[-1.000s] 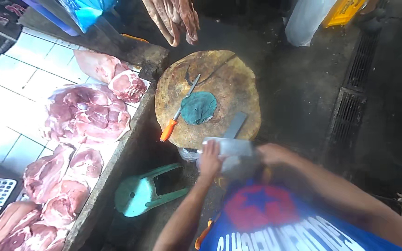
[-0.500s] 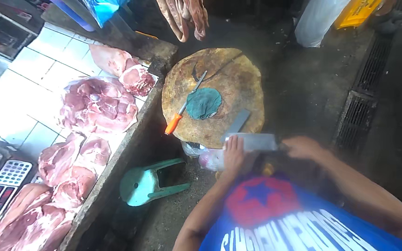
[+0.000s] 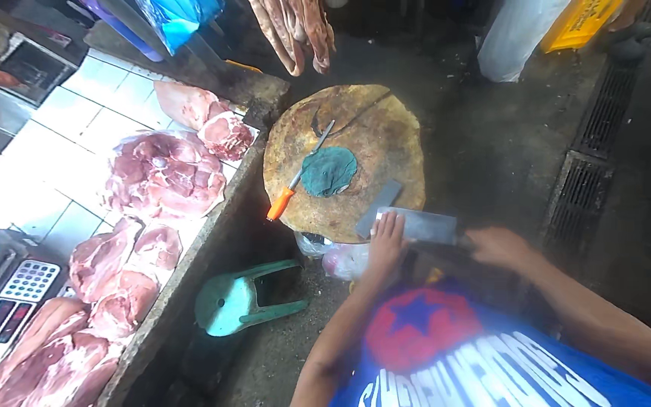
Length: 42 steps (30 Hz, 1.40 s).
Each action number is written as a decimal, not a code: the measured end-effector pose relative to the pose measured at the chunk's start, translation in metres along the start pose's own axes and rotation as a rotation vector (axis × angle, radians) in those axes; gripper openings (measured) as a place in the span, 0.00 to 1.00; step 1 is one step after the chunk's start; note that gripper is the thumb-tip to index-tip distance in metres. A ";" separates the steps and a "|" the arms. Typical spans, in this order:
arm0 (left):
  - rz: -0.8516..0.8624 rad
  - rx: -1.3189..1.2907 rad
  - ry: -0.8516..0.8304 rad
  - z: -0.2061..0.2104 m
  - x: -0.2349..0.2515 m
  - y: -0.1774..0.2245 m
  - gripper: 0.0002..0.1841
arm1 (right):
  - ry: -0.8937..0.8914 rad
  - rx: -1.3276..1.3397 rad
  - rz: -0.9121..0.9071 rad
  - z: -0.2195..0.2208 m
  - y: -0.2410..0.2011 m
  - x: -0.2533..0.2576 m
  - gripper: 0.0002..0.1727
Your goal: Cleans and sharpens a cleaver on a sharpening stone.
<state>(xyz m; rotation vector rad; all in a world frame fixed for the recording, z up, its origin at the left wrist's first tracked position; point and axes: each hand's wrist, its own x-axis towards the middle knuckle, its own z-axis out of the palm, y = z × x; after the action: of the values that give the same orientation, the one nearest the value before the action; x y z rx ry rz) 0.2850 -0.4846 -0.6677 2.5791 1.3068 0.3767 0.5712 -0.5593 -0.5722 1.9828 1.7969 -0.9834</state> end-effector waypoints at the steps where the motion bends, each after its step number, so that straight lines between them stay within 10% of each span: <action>1: -0.006 -0.001 0.007 0.000 -0.006 -0.003 0.37 | -0.015 0.005 -0.020 -0.001 -0.005 0.000 0.19; 18: -0.156 0.091 -0.021 -0.039 -0.061 -0.012 0.40 | -0.136 0.039 -0.192 0.003 -0.031 0.020 0.18; 24: -0.063 -0.015 -0.062 -0.021 0.000 0.015 0.37 | -0.086 0.036 -0.073 -0.012 0.016 0.010 0.16; 32: -0.057 0.200 -0.086 -0.098 -0.079 -0.170 0.38 | -0.167 0.204 -0.342 0.022 -0.166 0.076 0.21; 39: 0.043 0.039 -0.006 -0.030 -0.006 -0.017 0.39 | -0.114 0.130 -0.015 0.003 -0.017 0.002 0.20; 42: 0.093 0.064 0.052 -0.022 0.005 -0.020 0.39 | -0.128 0.085 0.000 -0.006 -0.014 0.001 0.18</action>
<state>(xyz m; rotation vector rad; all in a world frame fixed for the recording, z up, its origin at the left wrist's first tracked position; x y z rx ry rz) 0.2654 -0.4674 -0.6523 2.7081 1.2381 0.4280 0.5597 -0.5523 -0.5656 1.9206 1.7136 -1.1768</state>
